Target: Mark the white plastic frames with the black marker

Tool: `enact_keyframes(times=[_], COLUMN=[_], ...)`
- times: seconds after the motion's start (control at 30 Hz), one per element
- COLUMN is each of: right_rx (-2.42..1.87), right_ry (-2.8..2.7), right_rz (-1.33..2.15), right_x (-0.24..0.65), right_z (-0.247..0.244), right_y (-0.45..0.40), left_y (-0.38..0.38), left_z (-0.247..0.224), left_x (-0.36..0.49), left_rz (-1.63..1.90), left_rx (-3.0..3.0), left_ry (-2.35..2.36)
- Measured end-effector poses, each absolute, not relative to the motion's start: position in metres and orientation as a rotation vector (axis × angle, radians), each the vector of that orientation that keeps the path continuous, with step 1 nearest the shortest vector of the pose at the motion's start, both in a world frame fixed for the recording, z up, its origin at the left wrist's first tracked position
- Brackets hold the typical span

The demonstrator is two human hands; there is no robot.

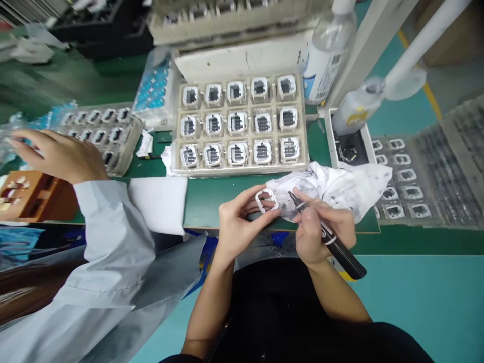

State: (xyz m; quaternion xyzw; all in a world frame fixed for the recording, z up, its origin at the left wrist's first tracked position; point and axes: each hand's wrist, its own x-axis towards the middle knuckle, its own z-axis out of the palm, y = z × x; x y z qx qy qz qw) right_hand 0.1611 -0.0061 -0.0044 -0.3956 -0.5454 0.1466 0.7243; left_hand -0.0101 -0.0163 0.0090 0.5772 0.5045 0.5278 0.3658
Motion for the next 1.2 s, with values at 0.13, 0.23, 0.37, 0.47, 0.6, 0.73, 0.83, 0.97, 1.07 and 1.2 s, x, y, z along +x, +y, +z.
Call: enact_keyframes(times=[0.13,0.23,0.37,0.47,0.6,0.73,0.83,0.97,1.07,1.2], right_rx=[-0.777,-0.754,-0.769,-0.805,-0.840,-0.856,-0.856,-0.838,-0.819,-0.804], right_ry=[-1.101,-1.081,-1.074,-1.109,-1.118,-1.126,-1.120,-1.102,-1.097,-1.109], right_rz=[0.301,0.307,0.278,0.300,0.311,0.296,0.285,0.254,0.233,0.221], right_x=[0.164,0.162,0.159,0.160,0.161,0.161,0.161,0.162,0.163,0.165], right_z=[-0.016,-0.017,-0.015,-0.015,-0.018,-0.020,-0.021,-0.025,-0.028,-0.032], right_y=[0.001,0.005,0.005,0.001,-0.003,-0.003,-0.001,0.001,0.001,0.002], left_y=[0.004,0.054,0.146,0.182,0.176,0.173,0.189,0.208,0.214,0.202], left_z=[0.040,0.067,0.082,0.083,0.090,0.100,0.104,0.105,0.104,0.103], left_x=[-0.027,-0.046,-0.058,-0.048,-0.028,-0.009,0.008,0.025,0.025,0.002], left_rz=[1.469,1.484,1.220,0.875,0.658,0.704,0.545,0.454,0.626,1.009], left_rx=[1.796,2.122,2.465,2.620,2.705,2.745,2.778,2.750,2.679,2.289], left_ry=[1.418,1.477,1.442,1.548,1.640,1.562,1.483,1.488,1.447,1.169])
